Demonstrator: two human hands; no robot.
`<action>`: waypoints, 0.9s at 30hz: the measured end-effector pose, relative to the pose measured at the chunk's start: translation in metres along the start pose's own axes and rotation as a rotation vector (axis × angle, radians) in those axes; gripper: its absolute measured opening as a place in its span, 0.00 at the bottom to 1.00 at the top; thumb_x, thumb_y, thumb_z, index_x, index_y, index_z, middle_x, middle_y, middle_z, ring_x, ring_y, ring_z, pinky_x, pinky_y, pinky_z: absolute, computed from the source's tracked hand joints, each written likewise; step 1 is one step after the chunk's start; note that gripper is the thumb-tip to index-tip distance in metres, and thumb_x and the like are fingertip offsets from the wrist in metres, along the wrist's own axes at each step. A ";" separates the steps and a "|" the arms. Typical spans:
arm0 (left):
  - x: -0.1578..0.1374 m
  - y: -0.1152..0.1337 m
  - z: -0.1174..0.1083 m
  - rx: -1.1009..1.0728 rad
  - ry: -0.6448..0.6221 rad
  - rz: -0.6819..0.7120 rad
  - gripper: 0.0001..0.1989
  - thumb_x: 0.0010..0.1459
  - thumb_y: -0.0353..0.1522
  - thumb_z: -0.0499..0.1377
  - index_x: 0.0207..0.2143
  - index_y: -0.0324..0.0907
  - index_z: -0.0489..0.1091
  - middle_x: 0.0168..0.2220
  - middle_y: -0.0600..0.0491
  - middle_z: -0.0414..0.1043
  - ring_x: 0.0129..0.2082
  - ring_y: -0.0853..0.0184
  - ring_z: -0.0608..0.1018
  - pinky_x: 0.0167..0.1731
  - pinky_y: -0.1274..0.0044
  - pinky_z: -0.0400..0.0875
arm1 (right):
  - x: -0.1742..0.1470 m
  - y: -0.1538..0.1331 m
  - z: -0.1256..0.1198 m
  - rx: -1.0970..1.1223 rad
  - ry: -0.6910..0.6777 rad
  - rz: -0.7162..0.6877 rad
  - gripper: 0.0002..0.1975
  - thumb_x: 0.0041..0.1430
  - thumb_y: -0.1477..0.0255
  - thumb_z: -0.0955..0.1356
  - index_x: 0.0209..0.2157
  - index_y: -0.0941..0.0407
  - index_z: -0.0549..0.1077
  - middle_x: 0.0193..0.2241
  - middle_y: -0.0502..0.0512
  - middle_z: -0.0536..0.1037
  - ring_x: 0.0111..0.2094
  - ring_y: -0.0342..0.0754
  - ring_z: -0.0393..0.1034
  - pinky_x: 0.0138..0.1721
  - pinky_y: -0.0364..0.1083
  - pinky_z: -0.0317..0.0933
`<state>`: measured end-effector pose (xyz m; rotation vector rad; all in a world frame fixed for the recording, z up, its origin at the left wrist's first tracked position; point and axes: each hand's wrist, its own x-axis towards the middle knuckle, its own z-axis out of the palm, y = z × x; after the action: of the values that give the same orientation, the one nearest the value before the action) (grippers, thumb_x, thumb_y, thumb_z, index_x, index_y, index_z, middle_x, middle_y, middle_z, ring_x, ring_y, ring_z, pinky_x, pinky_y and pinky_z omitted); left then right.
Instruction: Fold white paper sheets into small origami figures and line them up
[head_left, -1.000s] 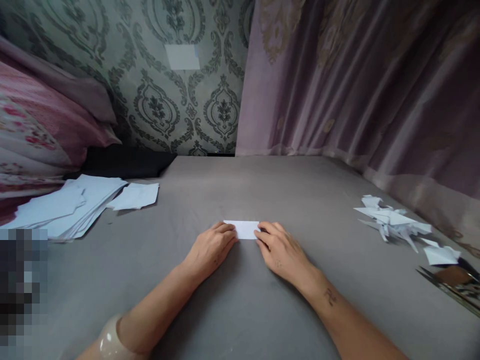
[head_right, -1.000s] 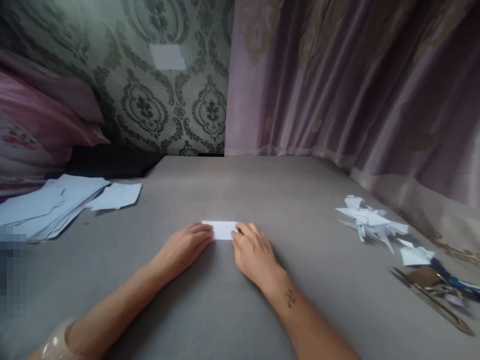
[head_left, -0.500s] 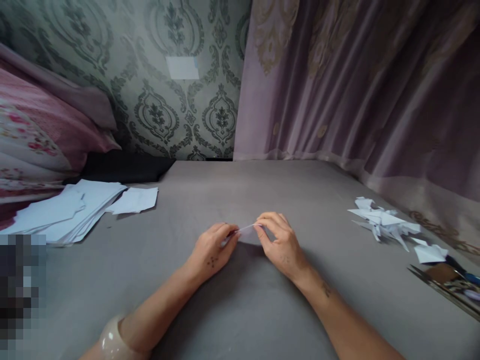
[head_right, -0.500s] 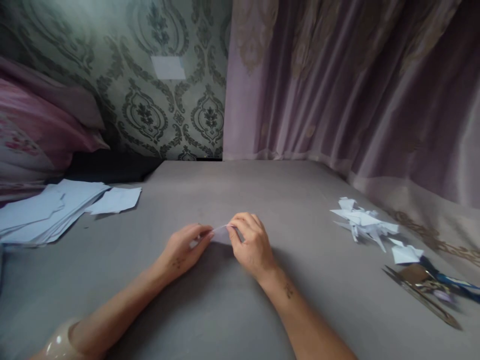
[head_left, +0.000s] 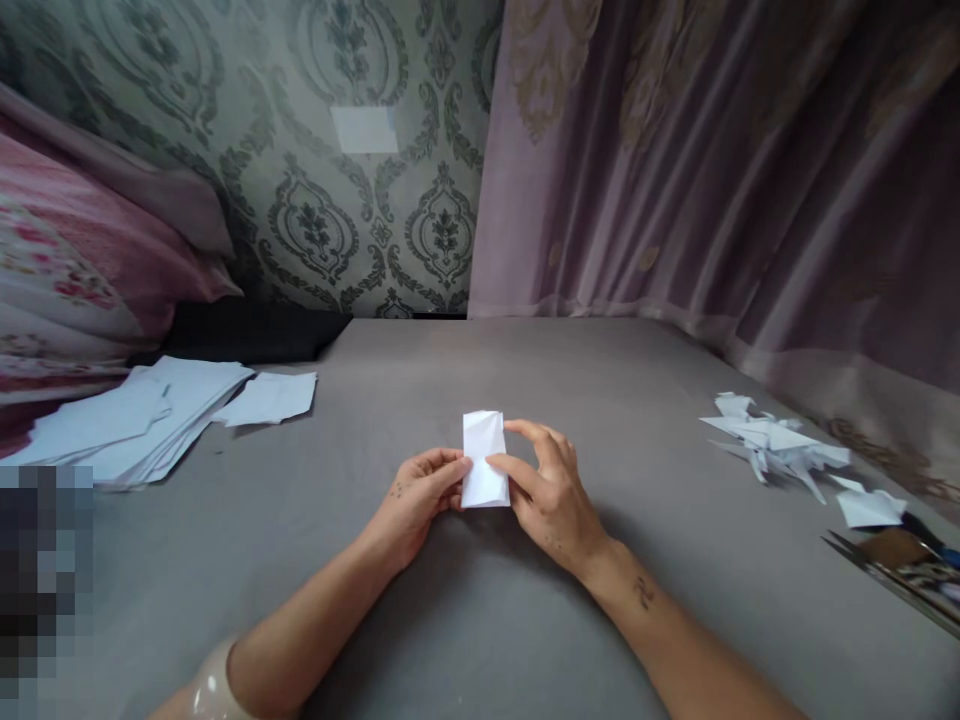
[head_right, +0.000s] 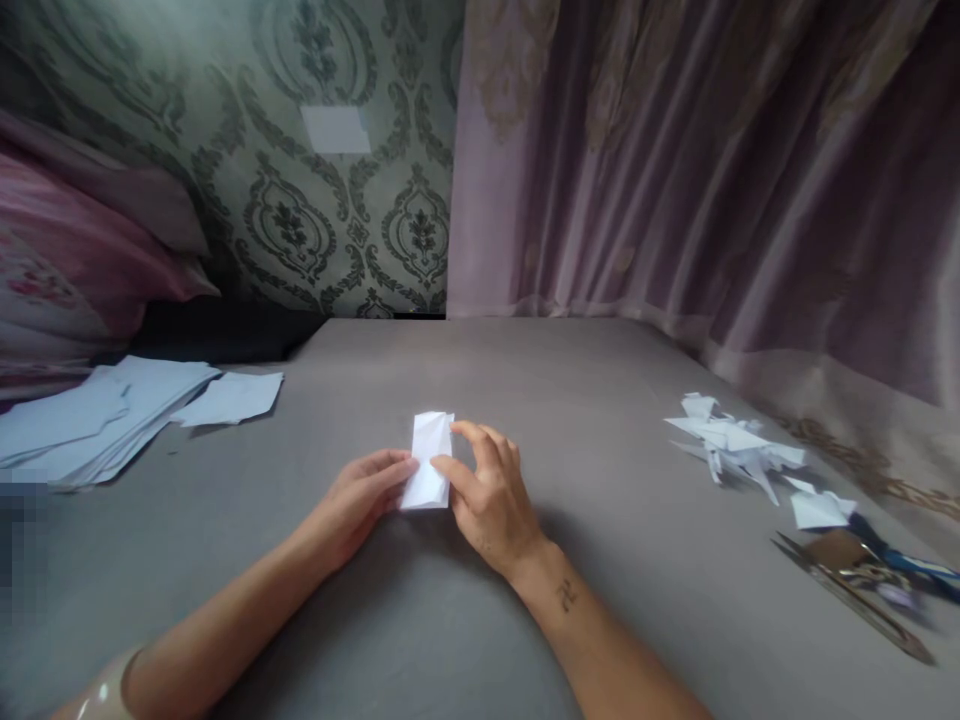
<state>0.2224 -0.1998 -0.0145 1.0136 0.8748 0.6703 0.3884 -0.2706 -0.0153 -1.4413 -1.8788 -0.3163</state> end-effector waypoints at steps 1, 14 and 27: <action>0.000 -0.001 0.000 0.076 -0.010 0.017 0.15 0.50 0.40 0.63 0.32 0.37 0.69 0.24 0.53 0.71 0.22 0.74 0.70 0.24 0.81 0.64 | -0.001 0.001 0.001 0.010 -0.005 0.018 0.16 0.56 0.84 0.64 0.40 0.50 0.75 0.53 0.57 0.66 0.53 0.54 0.59 0.51 0.56 0.58; 0.006 -0.016 -0.013 1.062 0.004 0.579 0.08 0.54 0.31 0.56 0.35 0.41 0.74 0.40 0.47 0.69 0.42 0.60 0.70 0.45 0.66 0.66 | -0.011 0.012 0.019 0.155 -0.255 0.428 0.07 0.58 0.70 0.67 0.31 0.53 0.78 0.45 0.55 0.73 0.47 0.51 0.63 0.51 0.52 0.60; 0.022 -0.012 -0.003 1.071 0.163 0.462 0.10 0.56 0.34 0.57 0.25 0.38 0.73 0.34 0.47 0.70 0.37 0.62 0.72 0.40 0.69 0.66 | -0.004 0.015 0.029 0.052 -0.177 0.538 0.13 0.56 0.68 0.68 0.19 0.55 0.72 0.38 0.58 0.73 0.41 0.52 0.66 0.45 0.53 0.61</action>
<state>0.2318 -0.1851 -0.0332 2.1892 1.1818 0.6636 0.3911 -0.2505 -0.0418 -1.9142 -1.5350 0.1232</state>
